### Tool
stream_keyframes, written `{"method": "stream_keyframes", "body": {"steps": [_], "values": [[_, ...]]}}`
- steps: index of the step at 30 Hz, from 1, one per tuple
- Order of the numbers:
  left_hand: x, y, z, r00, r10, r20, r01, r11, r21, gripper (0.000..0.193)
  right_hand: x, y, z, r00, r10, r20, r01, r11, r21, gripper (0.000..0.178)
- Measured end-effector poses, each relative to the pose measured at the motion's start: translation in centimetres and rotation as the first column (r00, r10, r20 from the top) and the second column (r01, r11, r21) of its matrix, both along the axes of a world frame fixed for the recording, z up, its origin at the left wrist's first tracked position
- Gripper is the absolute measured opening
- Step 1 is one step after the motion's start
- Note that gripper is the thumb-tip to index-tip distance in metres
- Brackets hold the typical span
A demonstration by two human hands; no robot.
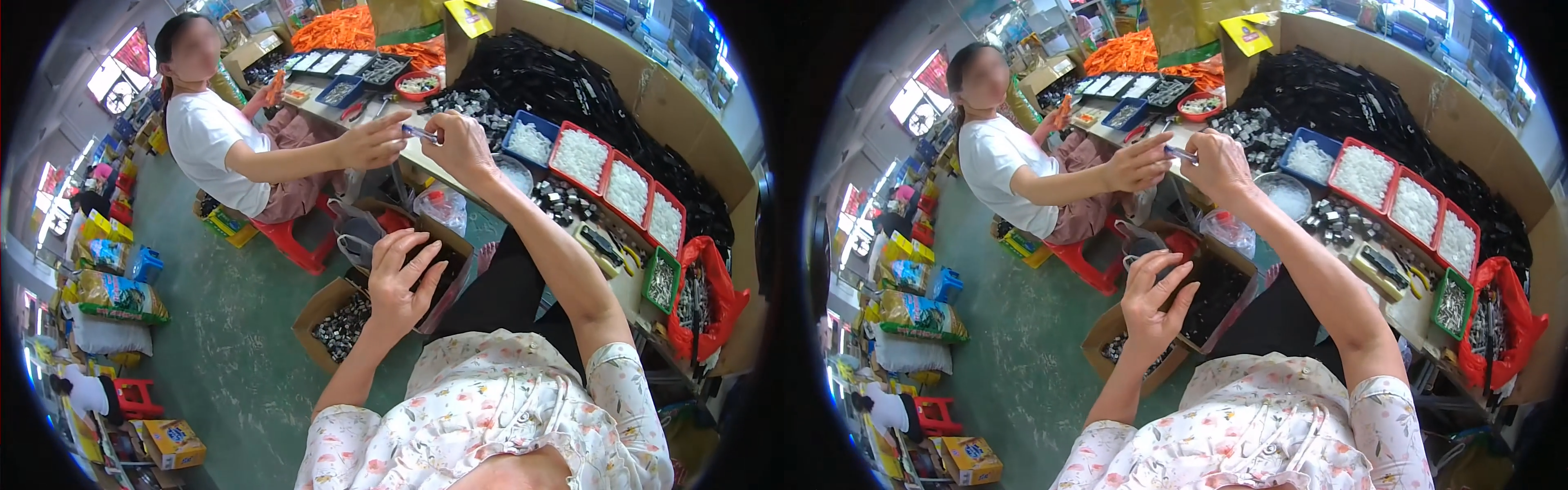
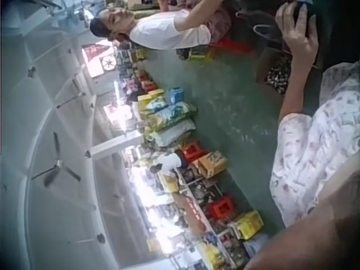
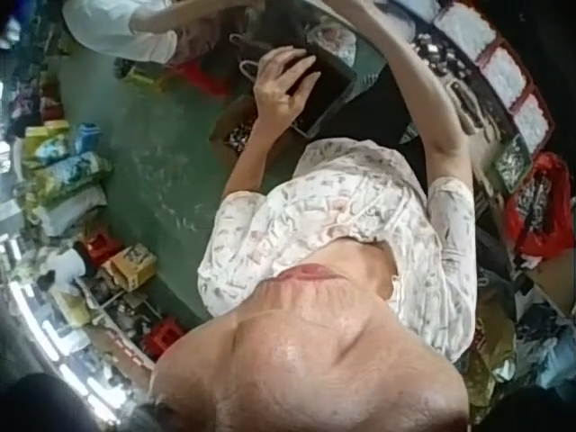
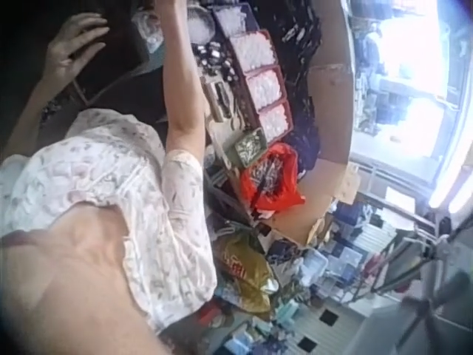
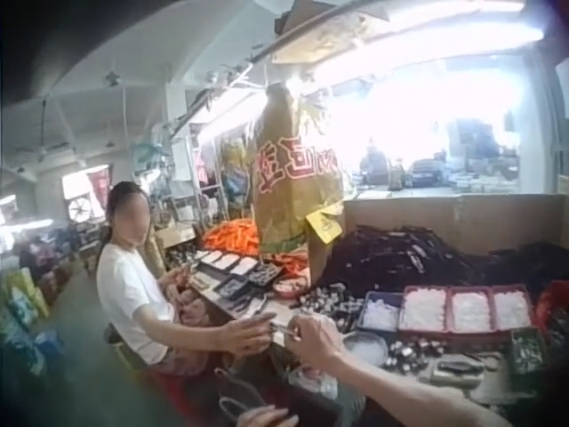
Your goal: Assembling small plastic and metal components at a factory workbench.
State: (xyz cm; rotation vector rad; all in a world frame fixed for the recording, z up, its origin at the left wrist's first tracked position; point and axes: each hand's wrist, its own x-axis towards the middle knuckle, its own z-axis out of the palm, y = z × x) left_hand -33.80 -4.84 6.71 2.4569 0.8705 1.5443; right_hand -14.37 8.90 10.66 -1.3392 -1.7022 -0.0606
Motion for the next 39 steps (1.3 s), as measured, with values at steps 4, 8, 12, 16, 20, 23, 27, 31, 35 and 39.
{"method": "stream_keyframes", "body": {"steps": [4,8,12,16,20,23,27,31,35,39], "values": [[-1.5,1.5,-1.5,0.999,-0.011,0.048,0.015,0.996,-0.083,0.030,-1.3,1.6,-0.7,0.999,-0.009,-0.036,0.010,1.000,0.023,0.023],[-1.0,3.3,-1.6,0.998,-0.019,0.068,0.033,0.978,-0.208,0.026,-1.3,3.4,-0.6,0.998,0.009,-0.058,-0.017,0.992,-0.126,0.029],[0.7,4.1,-2.4,0.997,-0.056,0.052,0.067,0.970,-0.232,0.025,1.3,-0.6,-0.7,0.996,0.019,-0.090,-0.017,0.999,0.027,0.037],[4.2,3.8,-3.1,0.977,-0.181,0.114,0.209,0.925,-0.319,0.026,9.5,-12.9,-1.0,0.998,0.008,0.067,-0.007,1.000,-0.027,0.021],[11.7,2.7,-2.6,0.896,-0.443,-0.041,0.420,0.873,-0.247,0.024,20.9,-26.7,-4.3,0.905,-0.425,-0.031,0.418,0.900,-0.126,0.019],[18.5,1.8,-3.4,0.781,-0.613,-0.121,0.583,0.784,-0.212,0.025,27.2,-35.6,-6.4,0.643,-0.758,0.114,0.762,0.616,-0.202,0.017],[25.6,1.0,-5.3,0.695,-0.658,-0.290,0.662,0.743,-0.099,0.027,30.5,-41.3,-7.0,0.544,-0.831,0.120,0.828,0.508,-0.236,0.017],[30.5,1.2,-7.1,0.639,-0.666,-0.385,0.701,0.711,-0.065,0.029,34.6,-46.0,-8.6,0.288,-0.888,0.360,0.956,0.290,-0.048,0.020],[32.6,1.7,-8.9,0.582,-0.657,-0.479,0.731,0.681,-0.047,0.028,37.8,-47.7,-9.5,0.167,-0.861,0.480,0.986,0.132,-0.104,0.023],[32.7,2.1,-10.5,0.596,-0.655,-0.466,0.730,0.683,-0.026,0.030,40.2,-47.8,-10.5,0.206,-0.810,0.549,0.978,0.147,-0.149,0.019]]}}
